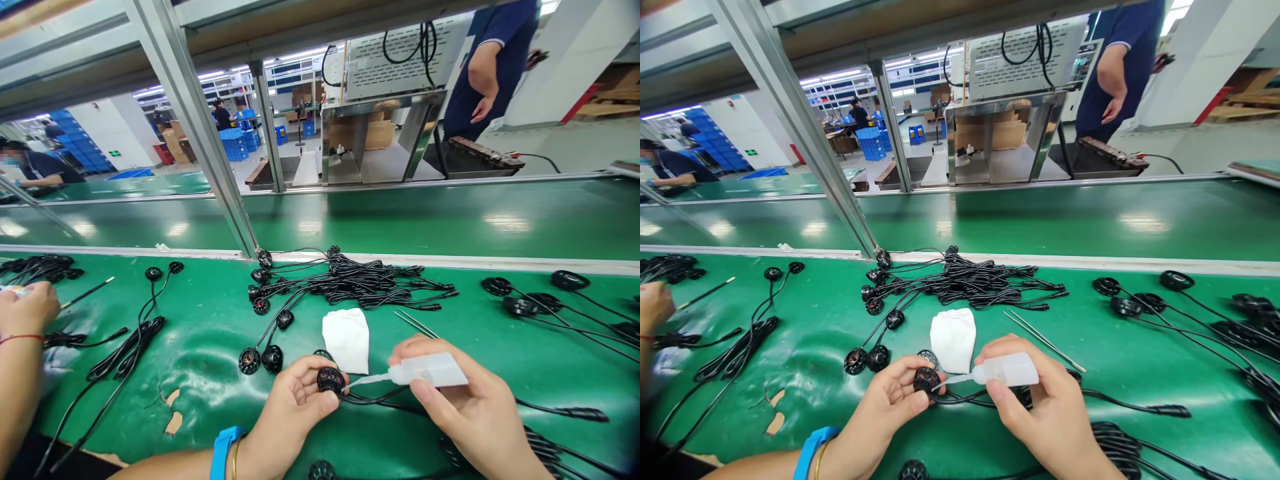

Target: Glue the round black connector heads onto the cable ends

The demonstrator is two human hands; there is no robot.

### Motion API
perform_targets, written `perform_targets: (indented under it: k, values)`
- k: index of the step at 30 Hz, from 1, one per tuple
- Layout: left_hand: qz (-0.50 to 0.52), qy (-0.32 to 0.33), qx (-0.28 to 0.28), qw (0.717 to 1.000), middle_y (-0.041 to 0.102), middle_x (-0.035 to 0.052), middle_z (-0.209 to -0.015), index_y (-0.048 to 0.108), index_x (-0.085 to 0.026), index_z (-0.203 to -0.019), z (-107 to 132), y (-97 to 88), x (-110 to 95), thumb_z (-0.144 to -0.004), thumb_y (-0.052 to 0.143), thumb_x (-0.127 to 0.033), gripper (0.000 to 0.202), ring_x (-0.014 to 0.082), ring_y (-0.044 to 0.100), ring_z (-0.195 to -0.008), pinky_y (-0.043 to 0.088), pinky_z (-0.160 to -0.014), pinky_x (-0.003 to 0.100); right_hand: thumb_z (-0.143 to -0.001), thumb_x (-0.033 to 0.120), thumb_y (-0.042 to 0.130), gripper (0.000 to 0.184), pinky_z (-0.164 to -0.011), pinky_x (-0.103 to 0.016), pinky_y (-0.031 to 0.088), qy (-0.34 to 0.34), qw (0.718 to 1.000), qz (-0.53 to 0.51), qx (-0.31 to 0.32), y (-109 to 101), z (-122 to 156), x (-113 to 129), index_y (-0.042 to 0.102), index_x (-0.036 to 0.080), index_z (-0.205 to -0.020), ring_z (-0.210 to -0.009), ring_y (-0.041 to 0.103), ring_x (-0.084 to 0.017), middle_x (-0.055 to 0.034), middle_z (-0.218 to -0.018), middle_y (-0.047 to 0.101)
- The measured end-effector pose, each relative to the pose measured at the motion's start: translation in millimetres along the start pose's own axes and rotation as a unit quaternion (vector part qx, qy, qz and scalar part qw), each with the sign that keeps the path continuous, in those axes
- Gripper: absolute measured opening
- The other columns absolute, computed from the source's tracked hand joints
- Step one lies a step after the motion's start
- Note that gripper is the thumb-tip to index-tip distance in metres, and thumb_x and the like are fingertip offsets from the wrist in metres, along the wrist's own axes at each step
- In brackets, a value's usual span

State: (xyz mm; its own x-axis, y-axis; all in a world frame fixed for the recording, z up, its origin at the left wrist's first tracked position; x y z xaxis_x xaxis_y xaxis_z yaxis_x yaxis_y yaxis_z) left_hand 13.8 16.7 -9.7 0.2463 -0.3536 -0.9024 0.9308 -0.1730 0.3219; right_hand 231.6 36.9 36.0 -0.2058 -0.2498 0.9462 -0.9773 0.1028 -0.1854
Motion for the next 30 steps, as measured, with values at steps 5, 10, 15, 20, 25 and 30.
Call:
perform_targets:
  k: [5, 10, 15, 20, 25, 30]
  values:
    - [-0.002, 0.000, 0.000, 1.000, 0.075, 0.0094, -0.111, 0.066, -0.019, -0.109, -1, 0.3, -1, -0.081, 0.079, -0.026, 0.032, 0.0215, 0.068, -0.105, 0.048, -0.099, 0.035, -0.085, 0.055, 0.067, 0.031, -0.067, -0.032, 0.054, -0.003, 1.000, -0.001, 0.018, 1, 2, -3, 0.070, 0.024, -0.083, -0.077, 0.065, -0.023, -0.0079, -0.082, 0.070]
    - [0.001, 0.001, 0.004, 1.000, 0.075, 0.0099, -0.112, 0.066, -0.019, -0.109, -1, 0.9, -2, -0.081, 0.079, -0.025, 0.031, 0.0221, 0.068, -0.106, 0.047, -0.099, 0.034, -0.087, 0.042, 0.066, 0.018, -0.066, -0.030, 0.055, -0.056, 0.997, 0.028, 0.046, -1, -1, -6, 0.070, 0.025, -0.085, -0.078, 0.067, -0.022, -0.0069, -0.083, 0.071]
    - [0.009, -0.005, 0.009, 1.000, 0.075, 0.0105, -0.109, 0.066, -0.017, -0.108, -2, 1.8, -3, -0.079, 0.081, -0.028, 0.034, 0.0227, 0.067, -0.105, 0.048, -0.096, 0.034, -0.085, 0.021, 0.065, 0.008, -0.064, -0.027, 0.057, -0.168, 0.981, 0.058, 0.073, 0, -4, 4, 0.068, 0.023, -0.092, -0.074, 0.068, -0.020, -0.0055, -0.082, 0.072]
    - [0.010, -0.010, 0.006, 1.000, 0.075, 0.0106, -0.104, 0.066, -0.017, -0.106, -2, 2.5, -4, -0.078, 0.082, -0.031, 0.036, 0.0236, 0.068, -0.104, 0.046, -0.097, 0.036, -0.084, 0.021, 0.066, 0.008, -0.065, -0.025, 0.058, -0.178, 0.982, 0.049, 0.031, -7, -3, 5, 0.068, 0.024, -0.091, -0.076, 0.069, -0.020, -0.0035, -0.081, 0.072]
    - [0.007, -0.005, 0.009, 1.000, 0.076, 0.0109, -0.103, 0.066, -0.017, -0.107, -1, 0.2, -1, -0.077, 0.082, -0.035, 0.038, 0.0229, 0.068, -0.101, 0.048, -0.092, 0.034, -0.082, 0.040, 0.072, 0.020, -0.060, -0.025, 0.058, -0.016, 0.997, 0.045, -0.064, -24, -9, -22, 0.071, 0.024, -0.094, -0.069, 0.069, -0.019, -0.0053, -0.089, 0.075]
    - [0.002, -0.002, 0.021, 1.000, 0.076, 0.0107, -0.106, 0.066, -0.018, -0.106, -2, -1.8, 2, -0.077, 0.083, -0.035, 0.038, 0.0214, 0.069, -0.100, 0.048, -0.092, 0.033, -0.071, 0.053, 0.078, 0.048, -0.068, -0.030, 0.060, 0.130, 0.990, 0.024, -0.052, -29, -27, -46, 0.071, 0.018, -0.103, -0.080, 0.072, -0.024, -0.0110, -0.102, 0.075]
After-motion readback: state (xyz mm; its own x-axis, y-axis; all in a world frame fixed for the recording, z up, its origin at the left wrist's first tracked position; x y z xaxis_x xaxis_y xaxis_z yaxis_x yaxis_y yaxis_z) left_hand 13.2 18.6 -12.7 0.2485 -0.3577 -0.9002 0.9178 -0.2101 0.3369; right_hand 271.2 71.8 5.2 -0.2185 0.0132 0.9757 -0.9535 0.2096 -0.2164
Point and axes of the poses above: each hand's wrist, its own z-axis away from the middle knuckle, its own y-axis out of the palm, x = y × z, the point moved 3 cm from there along -z, towards the middle knuckle
